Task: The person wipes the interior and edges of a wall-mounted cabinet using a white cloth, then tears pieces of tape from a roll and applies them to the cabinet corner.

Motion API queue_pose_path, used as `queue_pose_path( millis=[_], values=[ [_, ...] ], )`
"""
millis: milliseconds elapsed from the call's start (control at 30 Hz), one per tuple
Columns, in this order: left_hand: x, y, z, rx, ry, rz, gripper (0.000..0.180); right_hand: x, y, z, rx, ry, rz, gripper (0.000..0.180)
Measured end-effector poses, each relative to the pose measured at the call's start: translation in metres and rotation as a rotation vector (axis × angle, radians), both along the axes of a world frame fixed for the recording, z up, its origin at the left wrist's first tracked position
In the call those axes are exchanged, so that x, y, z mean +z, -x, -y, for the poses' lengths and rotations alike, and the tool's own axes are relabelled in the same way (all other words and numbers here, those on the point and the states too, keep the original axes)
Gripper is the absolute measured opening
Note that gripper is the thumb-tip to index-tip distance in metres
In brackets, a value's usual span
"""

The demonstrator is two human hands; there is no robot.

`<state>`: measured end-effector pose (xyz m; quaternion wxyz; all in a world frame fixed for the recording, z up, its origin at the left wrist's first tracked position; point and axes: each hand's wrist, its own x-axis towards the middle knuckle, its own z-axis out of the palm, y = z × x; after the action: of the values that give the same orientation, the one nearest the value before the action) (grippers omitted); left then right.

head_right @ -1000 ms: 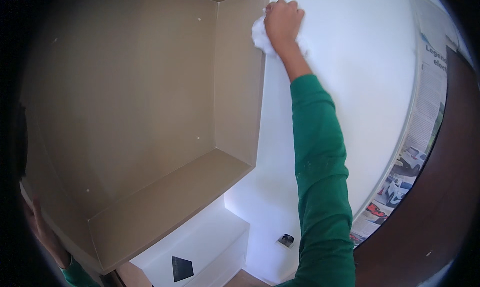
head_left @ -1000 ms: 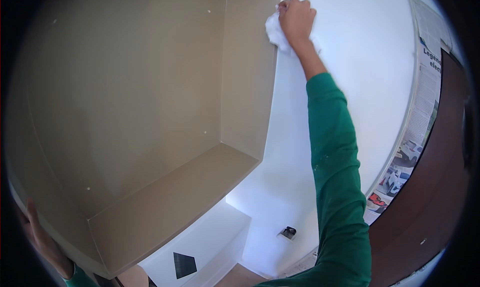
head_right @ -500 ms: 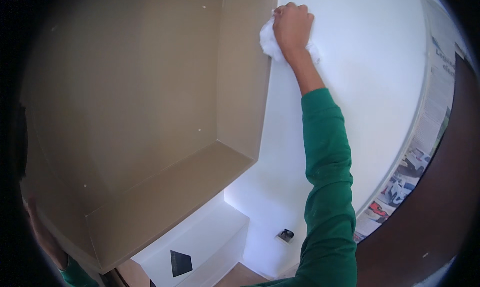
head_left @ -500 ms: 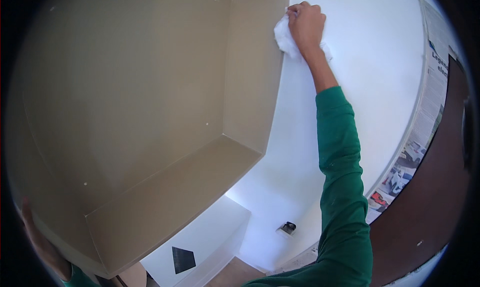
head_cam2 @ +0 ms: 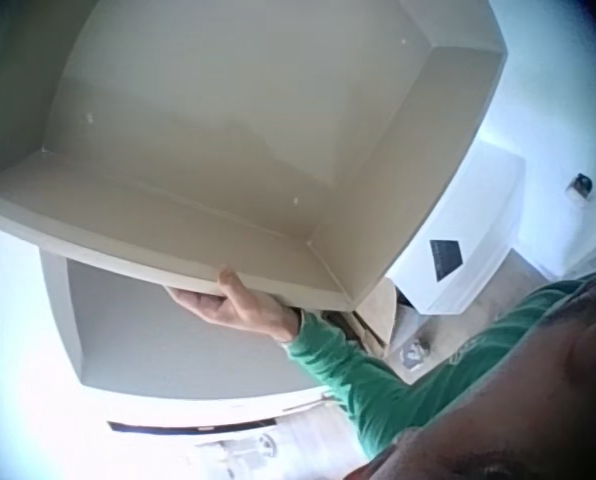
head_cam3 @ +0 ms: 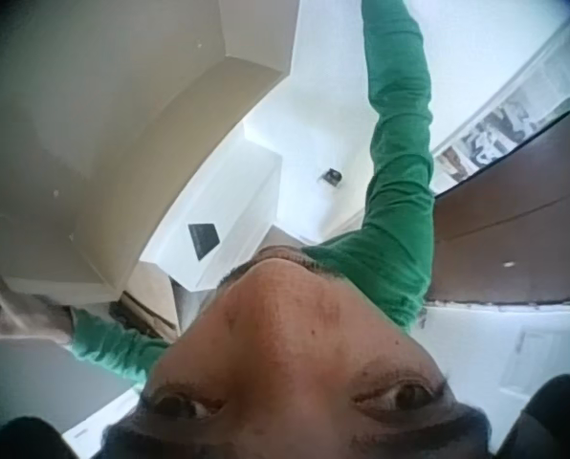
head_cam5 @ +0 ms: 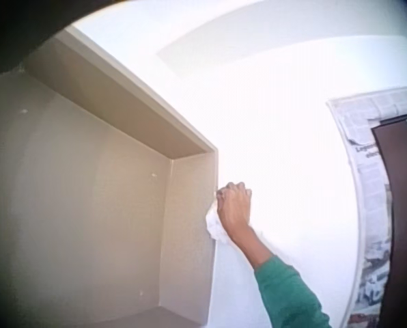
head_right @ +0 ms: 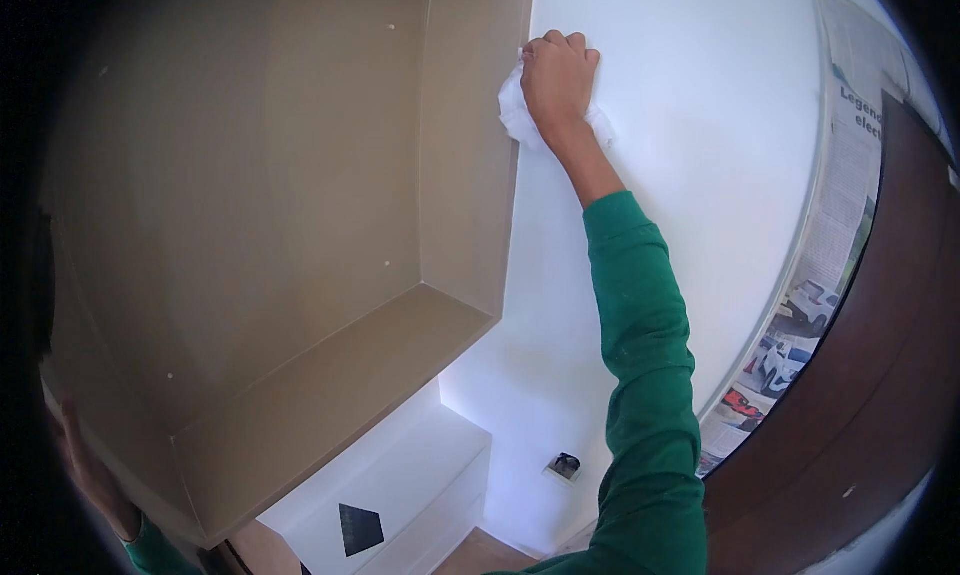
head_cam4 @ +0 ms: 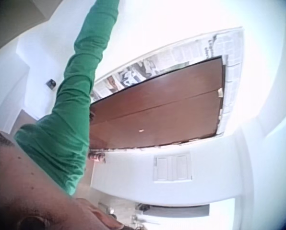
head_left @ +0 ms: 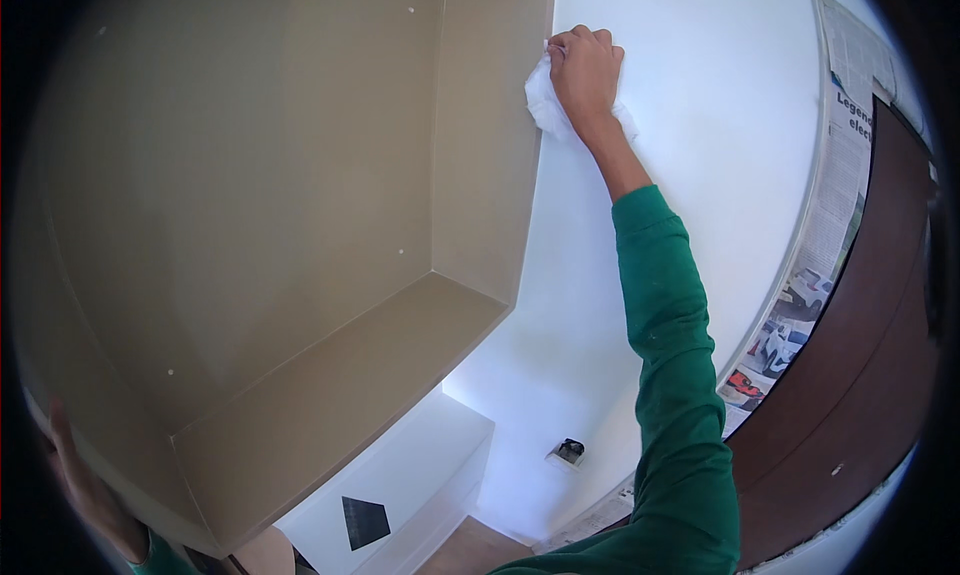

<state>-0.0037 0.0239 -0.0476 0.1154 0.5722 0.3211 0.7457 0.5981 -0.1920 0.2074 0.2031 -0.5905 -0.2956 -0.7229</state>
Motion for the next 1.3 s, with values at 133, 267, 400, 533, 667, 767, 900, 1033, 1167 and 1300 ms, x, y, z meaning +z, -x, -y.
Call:
queue_pose_path(
  millis=[133,267,400,533,667,767,900,1033,1167,1300],
  values=[
    [-0.002,0.003,-0.016,-0.093,0.046,0.129,0.062,0.040,-0.004,-0.006,-0.077,-0.079,0.066,0.017],
    [-0.007,0.010,-0.022,-0.065,0.083,0.052,0.067,0.111,-0.005,-0.011,-0.144,-0.156,0.078,0.018],
    [-0.011,0.015,-0.033,-0.063,0.016,0.060,0.069,0.135,0.000,-0.012,-0.144,-0.170,0.008,0.018],
    [-0.007,0.003,-0.027,-0.061,0.043,0.029,0.070,0.091,-0.017,-0.008,-0.185,-0.083,0.007,0.021],
    [-0.008,0.005,-0.025,-0.041,0.016,-0.021,0.070,0.115,-0.014,-0.009,-0.253,-0.094,-0.017,0.022],
    [-0.009,0.009,-0.027,-0.021,-0.004,-0.046,0.069,0.134,-0.006,-0.006,-0.251,-0.114,-0.089,0.023],
    [-0.017,0.012,-0.035,-0.009,-0.009,-0.054,0.065,0.102,-0.012,-0.009,-0.156,-0.108,-0.039,0.022],
    [-0.021,0.004,-0.037,-0.042,0.036,-0.016,0.066,0.125,-0.013,-0.008,-0.237,-0.129,-0.047,0.021],
    [-0.028,0.012,-0.043,-0.027,0.048,-0.028,0.072,0.125,-0.012,-0.005,-0.191,-0.103,-0.090,0.021],
    [-0.037,0.017,-0.051,-0.031,0.080,-0.099,0.065,0.129,-0.010,-0.005,-0.215,-0.067,-0.070,0.022]
  ],
)
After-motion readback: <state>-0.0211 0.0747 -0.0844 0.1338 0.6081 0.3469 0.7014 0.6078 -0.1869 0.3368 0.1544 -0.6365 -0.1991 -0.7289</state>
